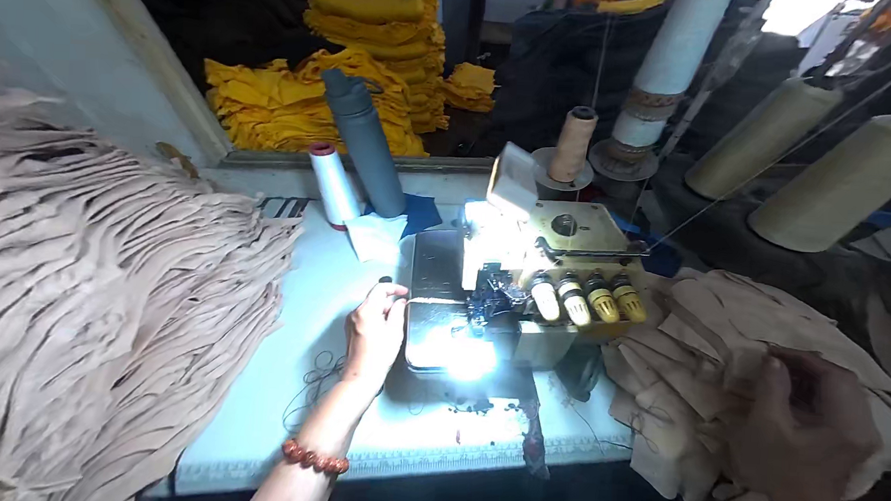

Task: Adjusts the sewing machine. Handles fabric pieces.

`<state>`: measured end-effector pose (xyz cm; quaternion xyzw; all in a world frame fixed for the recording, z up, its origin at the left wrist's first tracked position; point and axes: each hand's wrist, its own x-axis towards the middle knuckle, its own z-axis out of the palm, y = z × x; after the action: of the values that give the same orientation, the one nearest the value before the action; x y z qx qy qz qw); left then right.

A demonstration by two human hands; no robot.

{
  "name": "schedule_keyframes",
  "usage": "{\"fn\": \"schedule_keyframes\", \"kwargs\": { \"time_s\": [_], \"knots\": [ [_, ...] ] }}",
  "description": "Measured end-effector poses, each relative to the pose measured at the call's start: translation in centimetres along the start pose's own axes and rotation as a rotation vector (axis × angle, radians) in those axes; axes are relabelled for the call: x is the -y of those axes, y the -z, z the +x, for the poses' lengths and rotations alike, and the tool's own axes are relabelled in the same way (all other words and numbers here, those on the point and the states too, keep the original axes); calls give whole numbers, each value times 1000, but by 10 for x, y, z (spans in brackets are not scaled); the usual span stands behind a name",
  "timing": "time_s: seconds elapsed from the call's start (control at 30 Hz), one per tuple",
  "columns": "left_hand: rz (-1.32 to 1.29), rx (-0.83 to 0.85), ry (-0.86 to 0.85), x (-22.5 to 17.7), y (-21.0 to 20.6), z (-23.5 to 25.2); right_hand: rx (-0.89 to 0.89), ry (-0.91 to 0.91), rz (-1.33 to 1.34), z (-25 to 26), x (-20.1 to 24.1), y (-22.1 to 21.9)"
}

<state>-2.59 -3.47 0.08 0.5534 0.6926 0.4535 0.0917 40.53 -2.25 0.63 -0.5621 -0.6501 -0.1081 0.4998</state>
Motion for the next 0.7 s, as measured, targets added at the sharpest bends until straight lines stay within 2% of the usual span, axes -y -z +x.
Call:
{"fn": "schedule_keyframes", "kwargs": {
  "time_s": [0.2, 0.33, 0.43, 0.57, 0.63, 0.7],
  "knots": [
    [96, 20, -1, 8, -2, 1, 46, 131, 190, -4, 33, -2],
    [157, 49, 94, 7, 1, 2, 185, 110, 356, -21, 79, -18],
    [245, 92, 62, 16, 6, -4, 358, 122, 565, -44, 113, -38],
    [401, 222, 139, 19, 18, -18, 589, 270, 736, -66, 152, -64],
    [495, 376, 211, 10, 29, -26, 711, 325, 748, -74, 166, -77],
    [557, 496, 191, 1, 40, -40, 801, 397, 717, -76, 179, -87]
  ]
}}
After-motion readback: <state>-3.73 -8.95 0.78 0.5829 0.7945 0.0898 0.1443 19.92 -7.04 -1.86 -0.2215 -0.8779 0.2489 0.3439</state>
